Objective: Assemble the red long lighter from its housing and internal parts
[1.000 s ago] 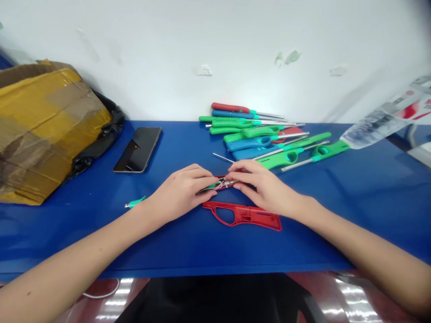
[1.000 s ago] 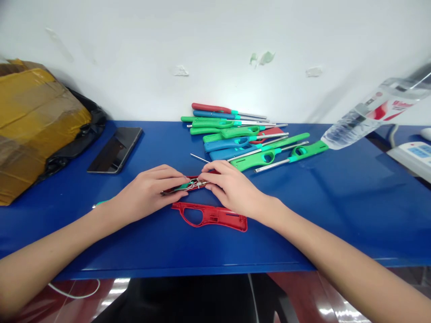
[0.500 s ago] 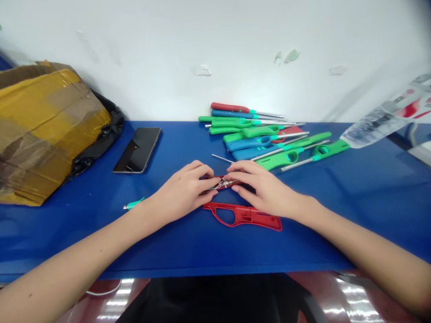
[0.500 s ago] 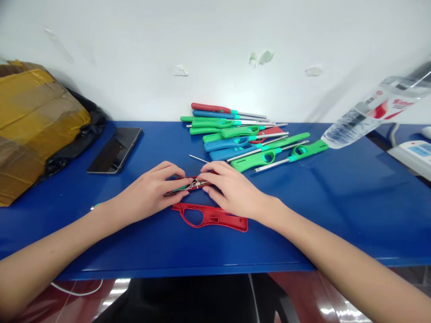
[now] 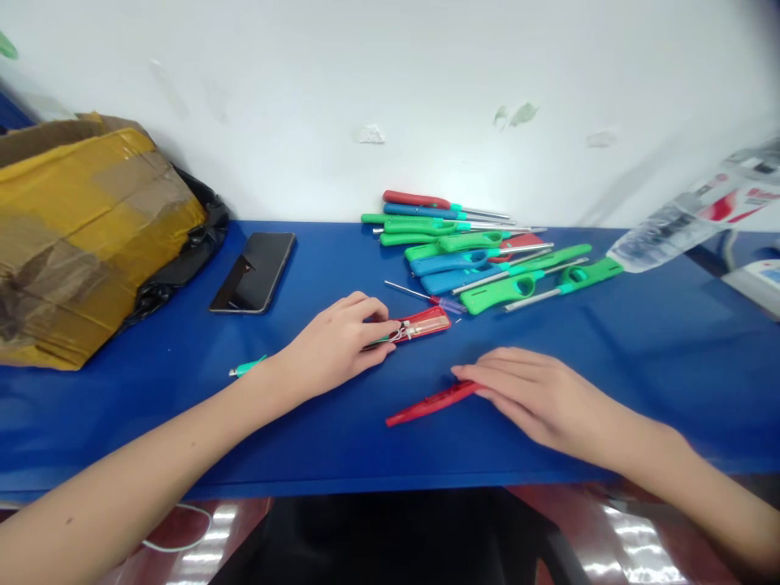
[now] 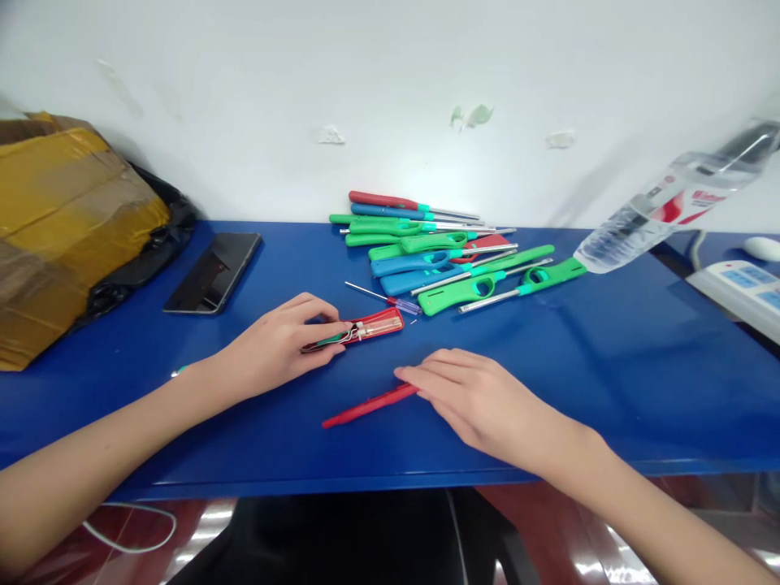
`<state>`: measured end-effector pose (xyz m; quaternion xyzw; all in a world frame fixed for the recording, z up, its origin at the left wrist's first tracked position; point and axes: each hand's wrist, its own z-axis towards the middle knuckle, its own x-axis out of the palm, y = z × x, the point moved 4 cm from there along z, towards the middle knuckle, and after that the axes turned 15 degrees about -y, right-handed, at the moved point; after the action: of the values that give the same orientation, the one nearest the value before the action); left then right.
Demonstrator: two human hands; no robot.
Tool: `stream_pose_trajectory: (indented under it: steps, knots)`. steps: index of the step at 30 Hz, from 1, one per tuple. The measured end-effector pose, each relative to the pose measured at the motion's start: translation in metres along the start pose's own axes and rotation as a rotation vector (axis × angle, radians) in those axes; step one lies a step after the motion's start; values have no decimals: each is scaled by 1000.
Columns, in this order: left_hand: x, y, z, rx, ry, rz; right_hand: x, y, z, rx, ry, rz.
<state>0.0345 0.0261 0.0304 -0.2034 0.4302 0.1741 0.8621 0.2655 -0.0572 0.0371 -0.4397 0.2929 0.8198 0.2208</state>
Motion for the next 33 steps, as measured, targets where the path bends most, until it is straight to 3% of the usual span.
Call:
stream_pose_trajectory:
  steps: [6, 11, 13, 15, 19, 21, 27, 33]
  knots:
    - [0, 0, -1, 9, -3, 11, 3, -14, 7, 153, 22, 106]
    - [-1, 4, 0, 38, 2, 7, 2, -45, 23, 624, -212, 586]
    - [-1, 6, 1, 55, 14, 7, 0, -52, 34, 705, -276, 755]
    - [-2, 8, 2, 79, 21, 11, -3, -54, 48, 681, -265, 721]
    - [-3, 7, 2, 127, -8, 19, -9, -50, 71, 447, -197, 214]
    - [-4, 7, 2, 123, -18, 27, -6, -47, 78, 342, -172, 69]
    - [-3, 8, 0, 78, -3, 49, 21, -35, 89, 189, -136, 124]
    - [-3, 7, 0, 87, -6, 60, 38, -33, 83, 3, -108, -156]
